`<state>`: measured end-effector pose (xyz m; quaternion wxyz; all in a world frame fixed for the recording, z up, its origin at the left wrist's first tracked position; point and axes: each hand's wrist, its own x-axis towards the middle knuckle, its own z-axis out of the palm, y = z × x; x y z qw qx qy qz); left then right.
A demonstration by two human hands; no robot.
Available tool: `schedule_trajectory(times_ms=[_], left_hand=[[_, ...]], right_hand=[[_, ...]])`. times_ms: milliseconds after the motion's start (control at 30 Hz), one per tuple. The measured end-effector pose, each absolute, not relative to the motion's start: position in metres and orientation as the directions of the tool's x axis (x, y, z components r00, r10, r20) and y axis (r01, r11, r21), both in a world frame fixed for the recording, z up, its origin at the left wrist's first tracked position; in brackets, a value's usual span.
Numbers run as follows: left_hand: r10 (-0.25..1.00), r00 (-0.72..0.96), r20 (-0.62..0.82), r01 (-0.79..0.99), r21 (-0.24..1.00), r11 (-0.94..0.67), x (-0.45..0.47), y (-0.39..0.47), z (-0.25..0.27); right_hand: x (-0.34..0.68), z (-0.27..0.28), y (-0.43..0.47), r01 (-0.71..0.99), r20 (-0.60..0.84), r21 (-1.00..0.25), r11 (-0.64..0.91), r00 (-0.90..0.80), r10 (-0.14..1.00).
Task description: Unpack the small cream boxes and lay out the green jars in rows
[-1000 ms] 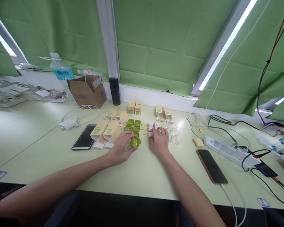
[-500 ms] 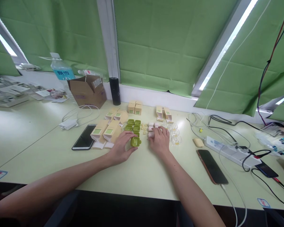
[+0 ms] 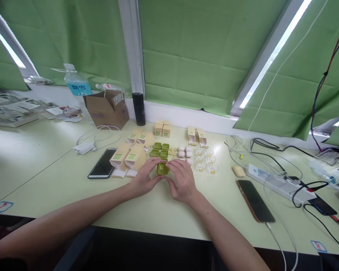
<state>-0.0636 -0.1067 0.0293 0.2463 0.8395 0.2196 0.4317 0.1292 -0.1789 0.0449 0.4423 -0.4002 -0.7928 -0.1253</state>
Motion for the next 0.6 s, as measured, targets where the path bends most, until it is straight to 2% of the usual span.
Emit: schedule_trajectory(times_ms=[233, 600], left_hand=[[0.556, 0.566, 0.609, 0.107, 0.614, -0.782, -0.0641, -0.1038, 0.0238], [0.490, 0.572, 0.658, 0.111, 0.530, -0.841, -0.0645, -0.1059, 0.0241]], right_hand=[[0.1252, 0.0440, -0.1806, 0.681, 0.786, -0.216, 0.700, -0.304, 0.538], [0.1252, 0.0401, -0.1820, 0.653, 0.760, -0.343, 0.675, -0.230, 0.608]])
